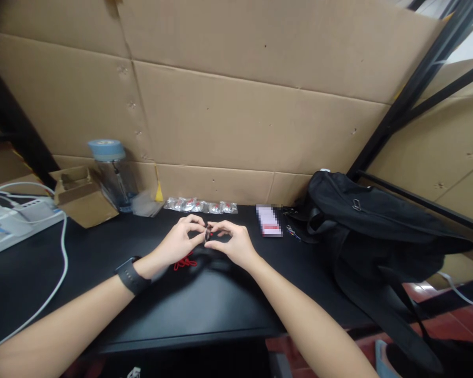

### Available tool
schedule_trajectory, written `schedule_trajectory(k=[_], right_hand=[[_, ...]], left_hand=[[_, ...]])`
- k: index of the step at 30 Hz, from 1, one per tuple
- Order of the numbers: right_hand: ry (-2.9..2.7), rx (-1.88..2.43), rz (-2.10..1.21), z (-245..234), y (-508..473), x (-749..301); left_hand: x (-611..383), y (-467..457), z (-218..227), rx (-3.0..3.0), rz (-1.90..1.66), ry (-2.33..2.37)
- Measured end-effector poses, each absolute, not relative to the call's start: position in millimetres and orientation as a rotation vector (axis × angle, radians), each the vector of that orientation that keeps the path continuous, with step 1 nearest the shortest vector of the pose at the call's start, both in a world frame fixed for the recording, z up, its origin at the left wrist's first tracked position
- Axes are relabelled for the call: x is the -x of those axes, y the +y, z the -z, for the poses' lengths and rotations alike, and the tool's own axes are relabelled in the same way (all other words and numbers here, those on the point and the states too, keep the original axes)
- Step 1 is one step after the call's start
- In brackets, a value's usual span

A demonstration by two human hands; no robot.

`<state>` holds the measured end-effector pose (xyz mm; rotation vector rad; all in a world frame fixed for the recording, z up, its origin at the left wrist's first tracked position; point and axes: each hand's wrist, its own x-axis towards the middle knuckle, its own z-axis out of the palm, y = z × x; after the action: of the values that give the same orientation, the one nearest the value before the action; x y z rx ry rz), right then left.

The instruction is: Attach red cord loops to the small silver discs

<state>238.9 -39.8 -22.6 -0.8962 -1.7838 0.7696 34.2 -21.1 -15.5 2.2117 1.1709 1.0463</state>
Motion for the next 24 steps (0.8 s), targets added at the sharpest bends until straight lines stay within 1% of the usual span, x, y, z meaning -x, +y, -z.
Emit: schedule_trajectory(k=[5, 14, 20, 24], right_hand=[[-1.844, 0.902, -0.744, 20.0, -42.3, -238.8], [-1.788, 0.930, -0.788, 18.4, -40.9, -239.0], [-1.888, 0.928, -0.592, 10.3, -42.6, -241.9], [-1.920, 0.941, -0.549, 10.0, -43.2, -241.8]], left_hand=[[-32.5, -16.6, 18.5, -2.201, -1.040, 1.053], [-33.6, -31.1, 5.9, -2.522, -1.171, 1.222], [-33.3, -30.3, 7.8, -2.602, -1.252, 1.248], [-33.6, -29.8, 11.9, -2.641, -1.273, 1.220]])
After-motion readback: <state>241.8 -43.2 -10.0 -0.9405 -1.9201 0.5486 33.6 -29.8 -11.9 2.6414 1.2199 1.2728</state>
